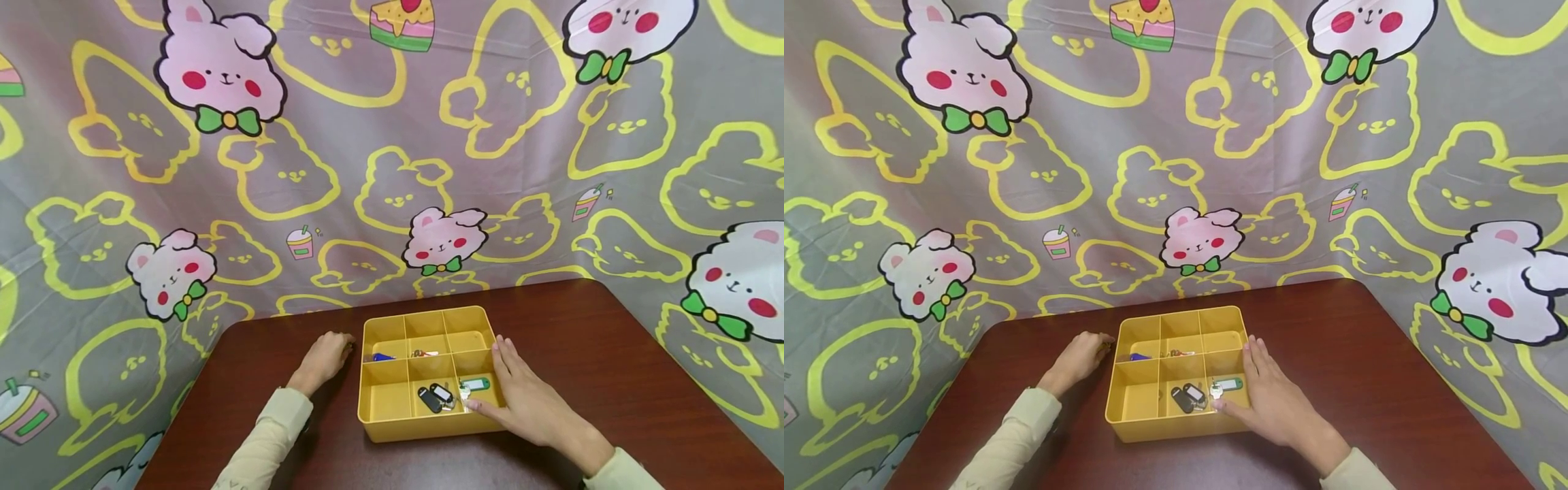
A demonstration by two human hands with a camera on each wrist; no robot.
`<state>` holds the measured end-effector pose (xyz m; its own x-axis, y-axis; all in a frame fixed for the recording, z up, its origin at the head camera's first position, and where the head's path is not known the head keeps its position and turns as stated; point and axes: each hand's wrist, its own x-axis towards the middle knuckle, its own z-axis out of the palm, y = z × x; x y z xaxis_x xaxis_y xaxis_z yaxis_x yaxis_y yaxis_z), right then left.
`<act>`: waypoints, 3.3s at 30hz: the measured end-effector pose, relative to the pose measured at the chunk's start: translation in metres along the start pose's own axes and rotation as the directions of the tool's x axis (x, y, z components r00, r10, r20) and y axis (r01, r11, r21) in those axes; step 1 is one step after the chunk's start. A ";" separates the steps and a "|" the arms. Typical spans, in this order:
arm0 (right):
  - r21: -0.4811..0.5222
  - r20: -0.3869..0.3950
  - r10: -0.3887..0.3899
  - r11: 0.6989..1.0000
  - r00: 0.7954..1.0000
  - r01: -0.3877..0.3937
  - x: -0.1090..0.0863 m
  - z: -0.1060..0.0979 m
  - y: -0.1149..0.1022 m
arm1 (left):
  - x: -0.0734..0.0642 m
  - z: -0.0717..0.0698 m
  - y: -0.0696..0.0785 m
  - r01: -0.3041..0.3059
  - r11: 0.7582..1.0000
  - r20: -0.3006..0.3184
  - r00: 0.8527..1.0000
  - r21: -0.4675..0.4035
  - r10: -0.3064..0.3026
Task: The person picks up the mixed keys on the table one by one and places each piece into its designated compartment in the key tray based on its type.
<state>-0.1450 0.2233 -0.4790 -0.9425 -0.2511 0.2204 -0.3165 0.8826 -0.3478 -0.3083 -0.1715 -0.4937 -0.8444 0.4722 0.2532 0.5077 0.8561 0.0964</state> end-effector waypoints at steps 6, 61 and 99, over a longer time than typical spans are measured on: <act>-0.004 -0.003 -0.005 1.000 1.000 0.005 0.000 0.000 -0.001 | 0.000 0.000 -0.001 0.003 1.000 -0.008 1.000 0.000 -0.003; -0.008 -0.019 0.002 1.000 1.000 -0.003 -0.006 0.001 -0.006 | -0.018 -0.008 0.000 -0.041 0.996 -0.125 0.991 0.082 0.051; -0.008 -0.012 0.011 1.000 1.000 -0.011 -0.004 -0.002 -0.008 | -0.023 -0.047 0.005 0.052 0.991 -0.200 0.977 -0.127 -0.076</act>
<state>-0.1383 0.2184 -0.4758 -0.9448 -0.2365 0.2270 -0.3048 0.8885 -0.3429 -0.2785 -0.1877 -0.4536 -0.8293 0.3537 0.4327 0.4812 0.8457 0.2309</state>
